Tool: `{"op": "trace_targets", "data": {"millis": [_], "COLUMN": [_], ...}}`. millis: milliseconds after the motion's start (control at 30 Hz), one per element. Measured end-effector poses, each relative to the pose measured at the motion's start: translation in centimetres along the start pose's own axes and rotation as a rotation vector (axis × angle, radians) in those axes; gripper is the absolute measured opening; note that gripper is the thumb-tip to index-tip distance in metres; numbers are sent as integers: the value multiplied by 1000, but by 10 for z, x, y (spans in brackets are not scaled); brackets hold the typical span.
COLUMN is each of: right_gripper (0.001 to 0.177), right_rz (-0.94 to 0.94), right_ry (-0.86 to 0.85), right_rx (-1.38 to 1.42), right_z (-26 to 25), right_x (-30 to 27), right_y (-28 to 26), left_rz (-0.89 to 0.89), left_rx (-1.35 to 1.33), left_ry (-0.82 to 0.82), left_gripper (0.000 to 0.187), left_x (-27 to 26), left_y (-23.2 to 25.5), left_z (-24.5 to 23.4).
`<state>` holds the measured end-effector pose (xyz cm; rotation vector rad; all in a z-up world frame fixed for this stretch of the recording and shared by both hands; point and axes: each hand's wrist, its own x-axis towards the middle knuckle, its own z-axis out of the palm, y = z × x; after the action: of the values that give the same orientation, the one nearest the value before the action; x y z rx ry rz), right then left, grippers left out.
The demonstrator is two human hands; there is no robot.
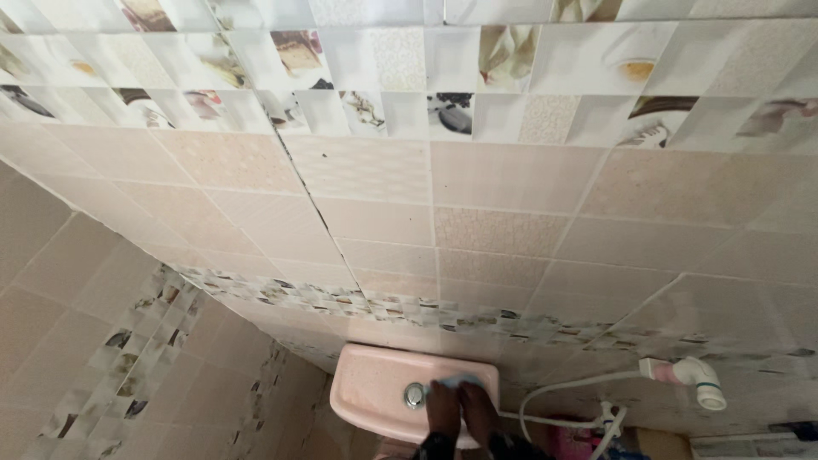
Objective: The person cleans a pink toilet by scrubbing the seat and tank with a blue sponge. They rinse the sponge in a bucket of soapy water, wash small plastic containers in a sink, and pour soapy water from a blue bowl into the toilet bowl.
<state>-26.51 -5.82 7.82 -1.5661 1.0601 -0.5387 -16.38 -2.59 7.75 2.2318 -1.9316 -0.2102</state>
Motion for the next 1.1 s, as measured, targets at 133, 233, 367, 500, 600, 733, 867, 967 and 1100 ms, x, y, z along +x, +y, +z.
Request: {"op": "trace_targets", "data": {"millis": [133, 233, 367, 500, 600, 733, 867, 967, 1100], "right_gripper": [19, 26, 18, 31, 15, 31, 44, 55, 60], "right_rz": [360, 33, -126, -791, -437, -723, -701, -665, -671], "right_ry": [144, -73, -87, 127, -124, -74, -30, 49, 178], "right_rx": [449, 364, 150, -498, -656, -538, -551, -594, -567], "right_z": [4, -2, -6, -9, -7, -7, -2, 5, 16], "right_x": [-14, 9, 43, 19, 19, 20, 23, 14, -8], "right_y": [3, 0, -6, 3, 13, 38, 52, 69, 83], "left_rz": [126, 19, -81, 14, -11, -123, -135, -124, 21], "left_rx": [-78, -12, -69, -21, -74, -53, -152, -34, -11], "left_ry": [176, 18, -38, 132, 53, -15, 82, 98, 175], "left_gripper": [15, 15, 29, 14, 22, 35, 30, 16, 15], "left_x": [-22, 3, 30, 19, 5, -12, -13, -20, -34], "left_y": [5, -12, -23, -17, -17, -21, -26, -25, -28], "left_z": [7, 2, -5, -1, 11, 39, 57, 73, 81]}}
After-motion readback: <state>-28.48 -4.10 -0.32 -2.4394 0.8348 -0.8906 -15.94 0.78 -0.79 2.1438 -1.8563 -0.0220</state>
